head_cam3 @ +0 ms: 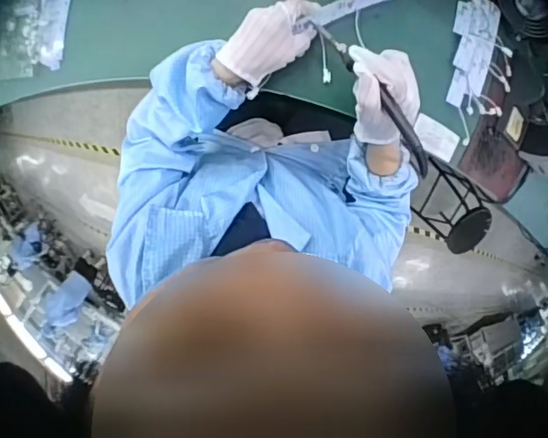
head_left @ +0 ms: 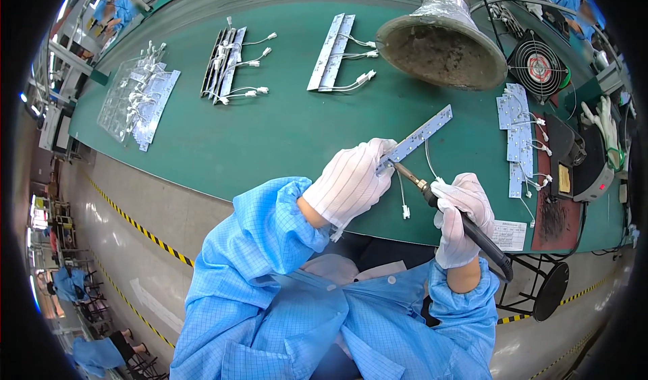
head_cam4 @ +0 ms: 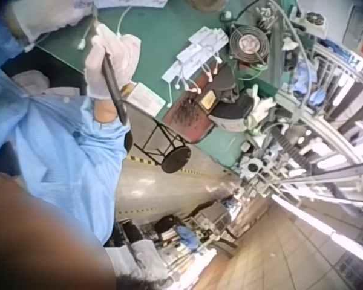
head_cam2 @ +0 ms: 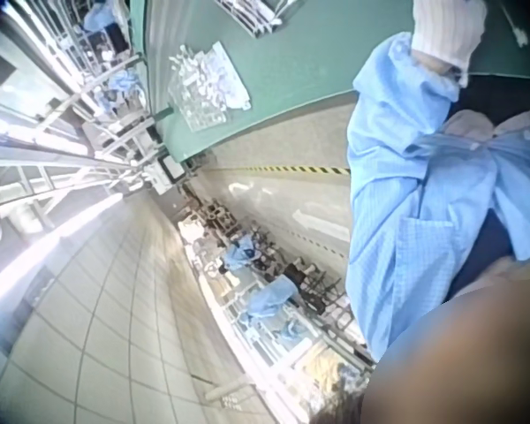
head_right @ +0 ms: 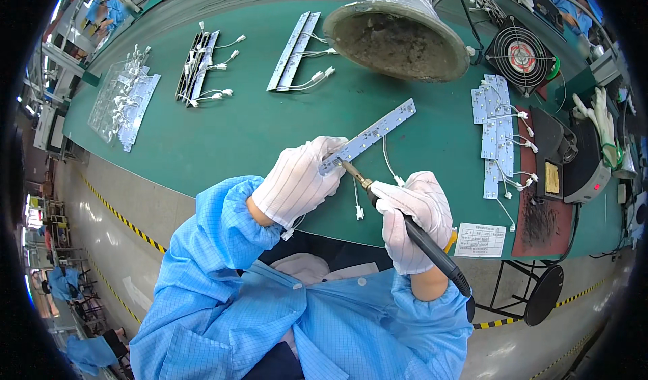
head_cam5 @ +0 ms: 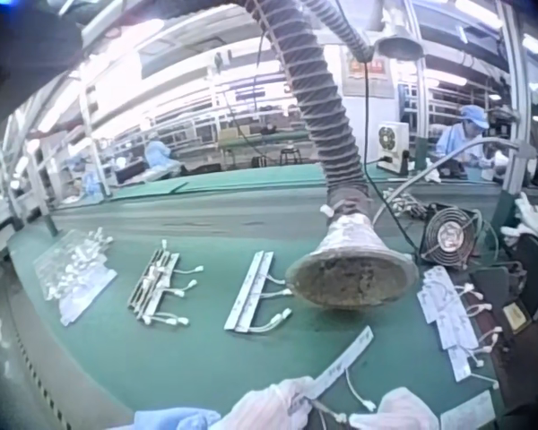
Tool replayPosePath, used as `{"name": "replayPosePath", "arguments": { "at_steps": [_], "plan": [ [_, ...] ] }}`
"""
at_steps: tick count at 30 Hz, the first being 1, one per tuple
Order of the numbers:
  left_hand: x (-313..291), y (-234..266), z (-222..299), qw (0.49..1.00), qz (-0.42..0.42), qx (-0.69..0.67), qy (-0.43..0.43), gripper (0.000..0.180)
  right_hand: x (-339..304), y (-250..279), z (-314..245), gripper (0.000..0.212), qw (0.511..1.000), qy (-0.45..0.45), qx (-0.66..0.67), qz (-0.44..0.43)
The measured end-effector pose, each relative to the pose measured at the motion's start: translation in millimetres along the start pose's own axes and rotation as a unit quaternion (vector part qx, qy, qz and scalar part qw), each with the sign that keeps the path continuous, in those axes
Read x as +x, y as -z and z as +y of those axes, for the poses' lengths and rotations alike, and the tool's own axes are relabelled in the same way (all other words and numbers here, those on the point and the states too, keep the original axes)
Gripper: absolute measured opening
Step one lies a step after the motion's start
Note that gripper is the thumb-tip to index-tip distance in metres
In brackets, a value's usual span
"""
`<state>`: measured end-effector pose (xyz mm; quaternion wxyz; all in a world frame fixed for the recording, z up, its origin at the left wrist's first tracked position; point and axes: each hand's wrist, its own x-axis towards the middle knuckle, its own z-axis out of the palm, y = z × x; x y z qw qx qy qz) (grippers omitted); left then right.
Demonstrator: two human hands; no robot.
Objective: The person solders wires onto electronic components on circuit boards using a soldering iron.
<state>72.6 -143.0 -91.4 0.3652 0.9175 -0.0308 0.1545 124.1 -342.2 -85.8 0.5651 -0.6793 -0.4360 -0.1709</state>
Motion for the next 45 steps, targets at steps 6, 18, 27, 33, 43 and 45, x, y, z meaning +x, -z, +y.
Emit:
{"name": "replayPosePath", "arguments": {
  "at_steps": [6, 18, 27, 33, 43, 45],
  "plan": [
    [1, -1, -3, 0.999, 0.014, 0.028, -0.029, 0.033, 1, -2, 0, 0.017, 0.999, 0.019, -0.029, 0.004],
    [10, 19, 12, 0.979, -0.111, -0.106, 0.136, 0.029, -1, 7, -1, 0.013, 1.000, -0.004, -0.020, 0.007],
    [9, 15, 7, 0.986, -0.102, -0.087, 0.095, 0.027, 1, 7, -1, 0.014, 0.999, -0.004, -0.033, -0.013],
    [8, 13, 5, 0.991, -0.087, -0.077, 0.070, 0.026, 2, 3, -3, 0.017, 0.999, 0.015, -0.044, -0.019],
    [5, 50, 18, 0.976, -0.196, 0.036, 0.085, 0.049, -4, 11, 9, 0.013, 0.996, 0.032, -0.011, 0.078],
    [5, 65, 22, 0.962, -0.227, 0.137, 0.065, 0.051, -1, 12, 4, 0.013, 0.995, 0.027, -0.042, 0.085]
  ]
}}
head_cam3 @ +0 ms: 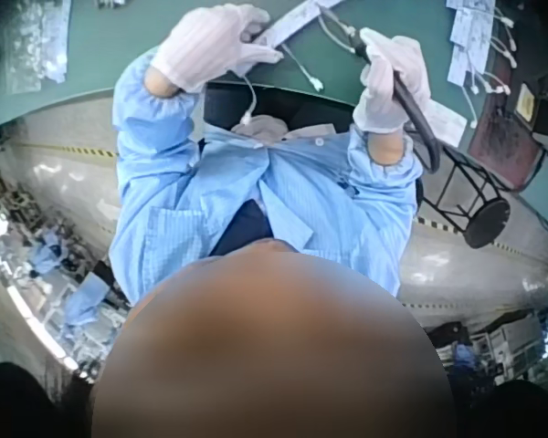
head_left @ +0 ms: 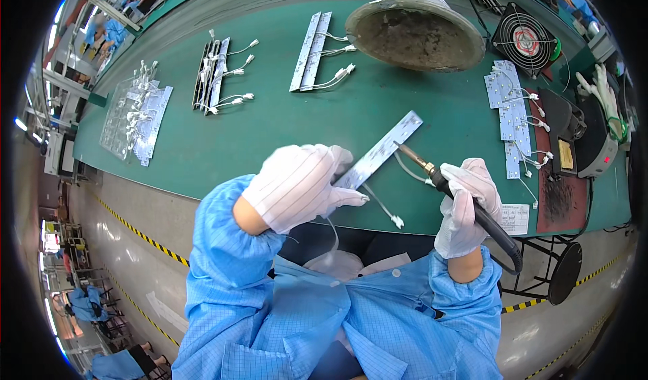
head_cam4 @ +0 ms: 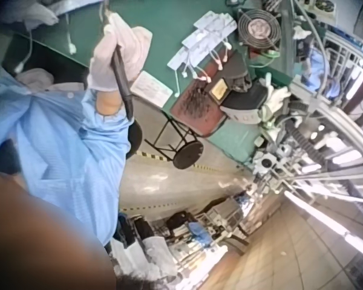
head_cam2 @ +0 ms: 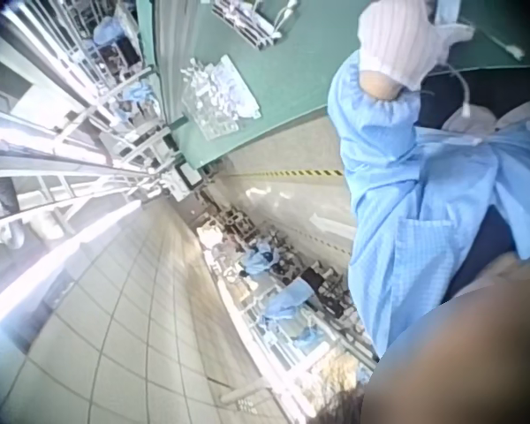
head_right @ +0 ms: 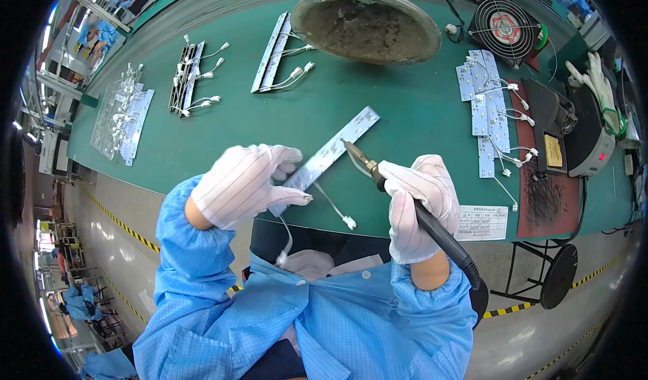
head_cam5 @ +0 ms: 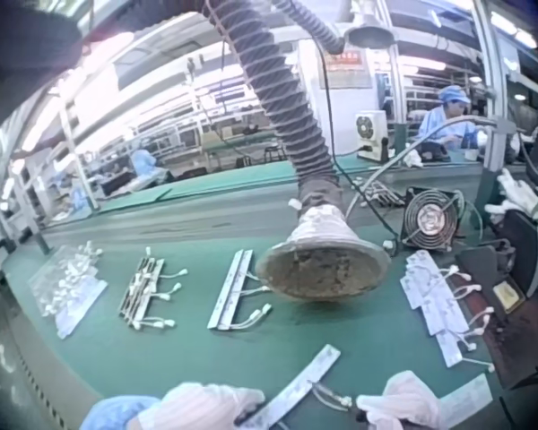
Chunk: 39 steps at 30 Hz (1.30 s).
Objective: The person solders wires onto electronic components on circuit boards using a soldering iron.
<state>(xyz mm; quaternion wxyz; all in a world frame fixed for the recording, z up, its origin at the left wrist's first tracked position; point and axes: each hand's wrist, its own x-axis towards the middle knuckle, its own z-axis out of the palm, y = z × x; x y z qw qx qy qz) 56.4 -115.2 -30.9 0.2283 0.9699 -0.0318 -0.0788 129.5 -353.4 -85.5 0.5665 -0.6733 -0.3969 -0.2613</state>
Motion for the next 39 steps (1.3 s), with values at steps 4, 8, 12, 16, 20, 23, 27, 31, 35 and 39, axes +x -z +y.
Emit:
{"name": "replayPosePath", "arguments": {
  "at_steps": [4, 8, 12, 16, 20, 23, 27, 31, 35, 39],
  "plan": [
    [21, 4, 25, 0.993, -0.023, 0.107, 0.038, 0.052, -3, -1, 0, 0.013, 0.999, 0.006, -0.042, 0.022],
    [40, -26, 19, 0.998, 0.011, 0.015, 0.057, 0.045, -7, -1, 4, 0.013, 0.997, 0.022, -0.045, 0.050],
    [51, -24, 9, 0.973, -0.025, -0.209, 0.093, 0.032, -3, -1, -2, 0.011, 0.999, -0.044, -0.008, 0.022],
    [47, -30, 5, 0.971, 0.022, -0.223, 0.086, 0.032, -3, -1, 0, 0.014, 1.000, -0.014, 0.010, -0.009],
    [47, -27, 7, 0.967, 0.030, -0.240, 0.074, 0.032, -2, -4, -2, 0.014, 0.998, -0.031, 0.023, -0.041],
    [46, -26, 7, 0.968, 0.026, -0.237, 0.076, 0.032, 1, -6, -2, 0.013, 0.999, -0.023, 0.021, -0.041],
    [46, -30, 4, 0.965, 0.034, -0.250, 0.069, 0.031, -1, -6, -2, 0.014, 0.998, -0.035, 0.025, -0.048],
    [46, -34, 2, 0.958, 0.043, -0.274, 0.067, 0.031, -1, -7, -2, 0.014, 0.999, -0.026, 0.022, -0.038],
    [45, -32, 3, 0.969, 0.034, -0.237, 0.062, 0.031, -2, -9, -2, 0.014, 0.999, -0.019, 0.017, -0.028],
    [46, -37, 0, 0.978, 0.057, -0.198, 0.034, 0.031, -2, -7, -2, 0.015, 0.999, -0.020, 0.010, -0.041]
  ]
}}
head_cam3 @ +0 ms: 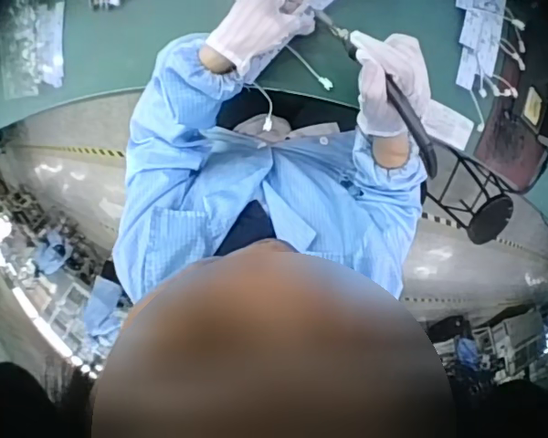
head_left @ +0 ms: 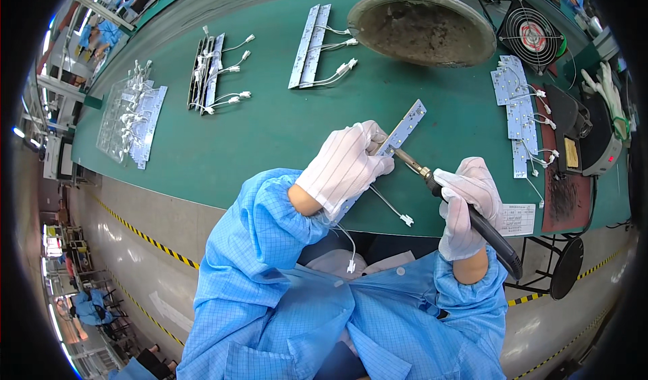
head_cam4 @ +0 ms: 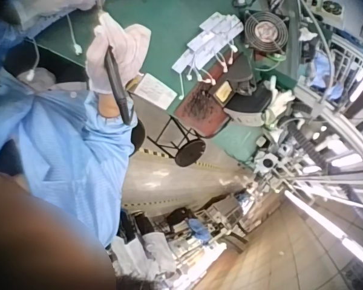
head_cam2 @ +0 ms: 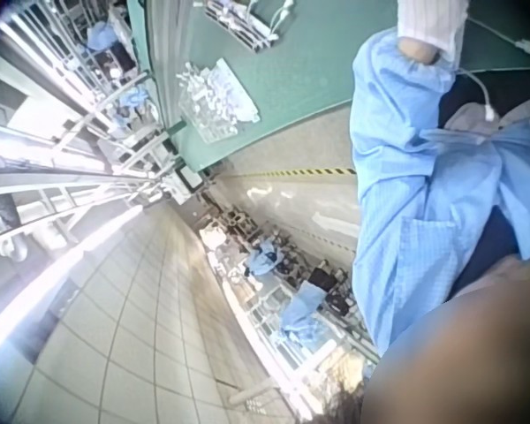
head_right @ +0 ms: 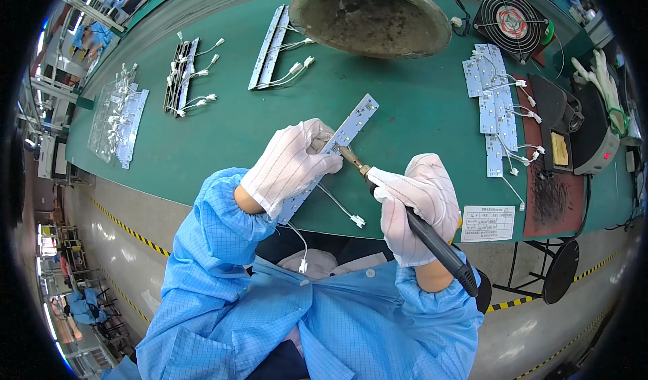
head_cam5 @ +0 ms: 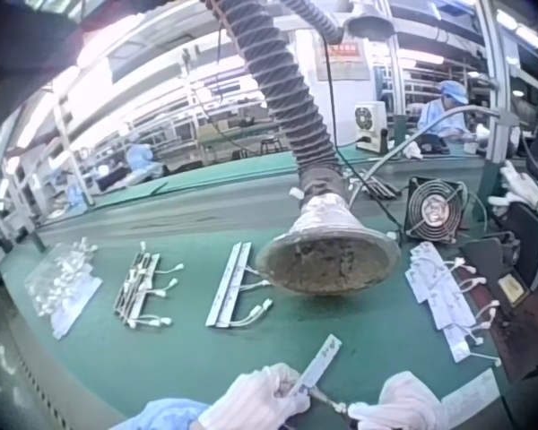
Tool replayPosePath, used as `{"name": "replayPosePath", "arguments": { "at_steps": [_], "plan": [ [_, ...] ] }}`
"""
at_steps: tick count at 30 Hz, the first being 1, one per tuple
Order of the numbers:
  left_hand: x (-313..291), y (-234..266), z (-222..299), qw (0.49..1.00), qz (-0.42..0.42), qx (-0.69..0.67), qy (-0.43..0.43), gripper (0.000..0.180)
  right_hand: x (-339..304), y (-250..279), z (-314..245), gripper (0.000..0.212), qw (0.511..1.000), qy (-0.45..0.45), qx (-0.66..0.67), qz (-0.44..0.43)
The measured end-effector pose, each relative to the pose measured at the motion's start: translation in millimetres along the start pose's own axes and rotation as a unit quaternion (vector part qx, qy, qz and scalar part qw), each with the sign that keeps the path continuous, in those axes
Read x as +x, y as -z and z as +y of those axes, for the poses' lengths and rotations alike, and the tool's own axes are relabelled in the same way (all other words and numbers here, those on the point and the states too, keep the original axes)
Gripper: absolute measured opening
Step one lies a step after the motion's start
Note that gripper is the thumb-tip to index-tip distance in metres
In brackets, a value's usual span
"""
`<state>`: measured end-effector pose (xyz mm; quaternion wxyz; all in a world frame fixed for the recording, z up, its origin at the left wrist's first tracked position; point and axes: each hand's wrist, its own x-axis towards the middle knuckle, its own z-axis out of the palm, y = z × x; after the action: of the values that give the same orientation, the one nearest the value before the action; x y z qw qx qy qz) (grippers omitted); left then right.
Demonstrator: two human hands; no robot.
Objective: The person solders wires onto electronic components on circuit boards using a soldering iron.
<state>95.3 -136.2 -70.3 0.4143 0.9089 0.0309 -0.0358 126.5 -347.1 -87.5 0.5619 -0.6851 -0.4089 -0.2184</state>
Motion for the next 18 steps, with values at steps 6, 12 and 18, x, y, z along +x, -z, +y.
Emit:
{"name": "replayPosePath", "arguments": {
  "at_steps": [6, 12, 18],
  "plan": [
    [1.2, 5.2, 2.2, 0.999, -0.024, -0.030, 0.029, 0.032, 1.2, 1.3, 0.0, 0.014, 1.000, 0.012, -0.011, -0.008],
    [1.7, 8.2, 4.1, 0.994, -0.035, -0.074, 0.069, 0.034, -3.1, 4.5, -0.7, 0.014, 0.999, -0.008, -0.033, 0.020],
    [0.9, 3.1, -2.0, 0.997, -0.005, -0.064, 0.036, 0.034, -1.5, 3.2, -6.7, 0.016, 0.998, -0.036, -0.041, 0.013]
  ]
}}
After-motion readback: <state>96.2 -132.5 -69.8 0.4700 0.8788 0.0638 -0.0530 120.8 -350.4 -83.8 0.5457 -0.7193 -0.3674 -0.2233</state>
